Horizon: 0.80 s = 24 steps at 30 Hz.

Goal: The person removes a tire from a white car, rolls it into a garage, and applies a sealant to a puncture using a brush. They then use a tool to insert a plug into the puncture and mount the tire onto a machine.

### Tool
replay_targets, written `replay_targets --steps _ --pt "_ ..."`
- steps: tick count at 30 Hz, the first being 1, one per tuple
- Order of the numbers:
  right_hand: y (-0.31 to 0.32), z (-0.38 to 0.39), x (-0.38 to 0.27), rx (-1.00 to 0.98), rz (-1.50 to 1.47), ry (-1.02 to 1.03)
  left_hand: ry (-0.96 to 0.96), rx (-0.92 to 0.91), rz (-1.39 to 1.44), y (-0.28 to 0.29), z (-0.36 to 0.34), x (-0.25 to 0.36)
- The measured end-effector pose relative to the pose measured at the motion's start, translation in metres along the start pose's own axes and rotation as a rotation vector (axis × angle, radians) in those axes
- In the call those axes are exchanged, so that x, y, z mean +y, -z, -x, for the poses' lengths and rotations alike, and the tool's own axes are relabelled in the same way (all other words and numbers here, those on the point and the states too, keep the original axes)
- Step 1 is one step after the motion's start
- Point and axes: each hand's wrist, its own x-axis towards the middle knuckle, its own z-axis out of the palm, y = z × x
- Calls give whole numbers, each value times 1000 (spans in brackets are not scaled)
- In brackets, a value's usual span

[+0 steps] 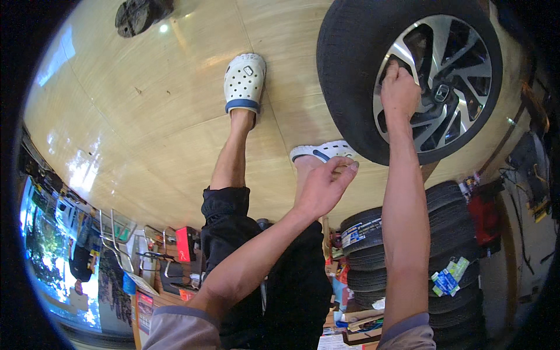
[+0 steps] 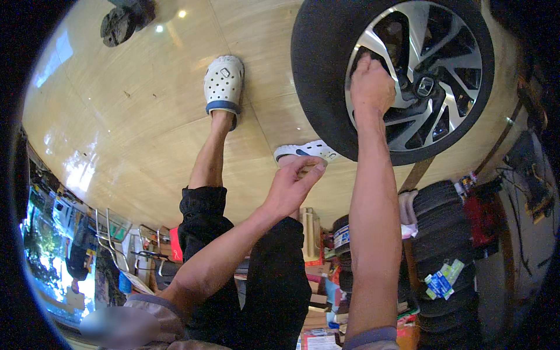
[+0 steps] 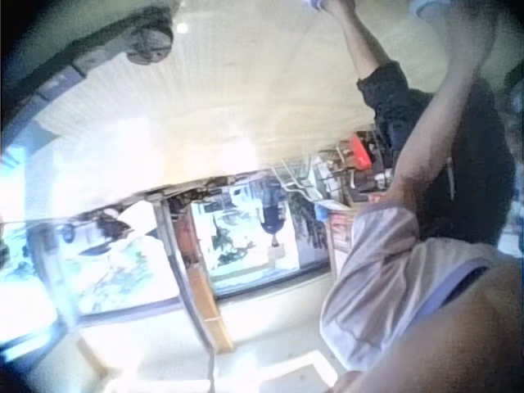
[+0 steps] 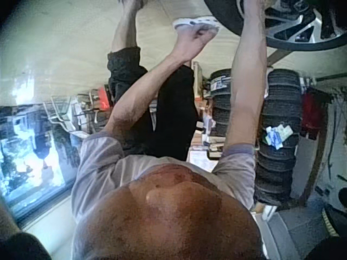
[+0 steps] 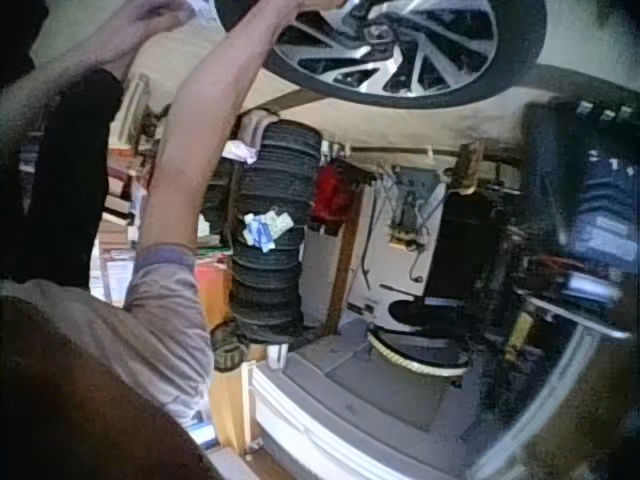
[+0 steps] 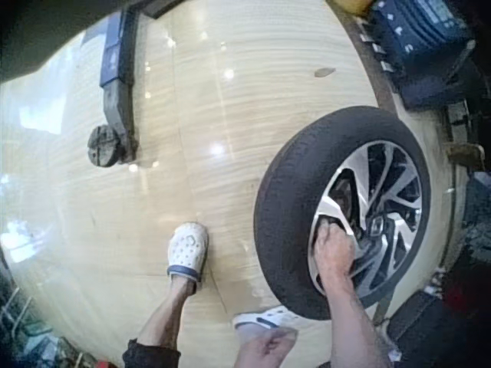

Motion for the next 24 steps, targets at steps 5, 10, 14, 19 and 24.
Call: replay_targets --steps 5,10,14,19,24 --pt "-1 -6 13 53 -34 85 -21 -11 47 9 0 11" --pt "-2 7 -10 70 -55 67 -142 104 186 20 -8 -2" --pt "6 -4 7 11 -57 5 -113 100 254 28 -12 6" --pt "7 -10 14 -25 -77 31 -78 90 353 38 -19 11" --pt "-1 -2 17 9 -136 82 -55 93 375 32 -16 34"
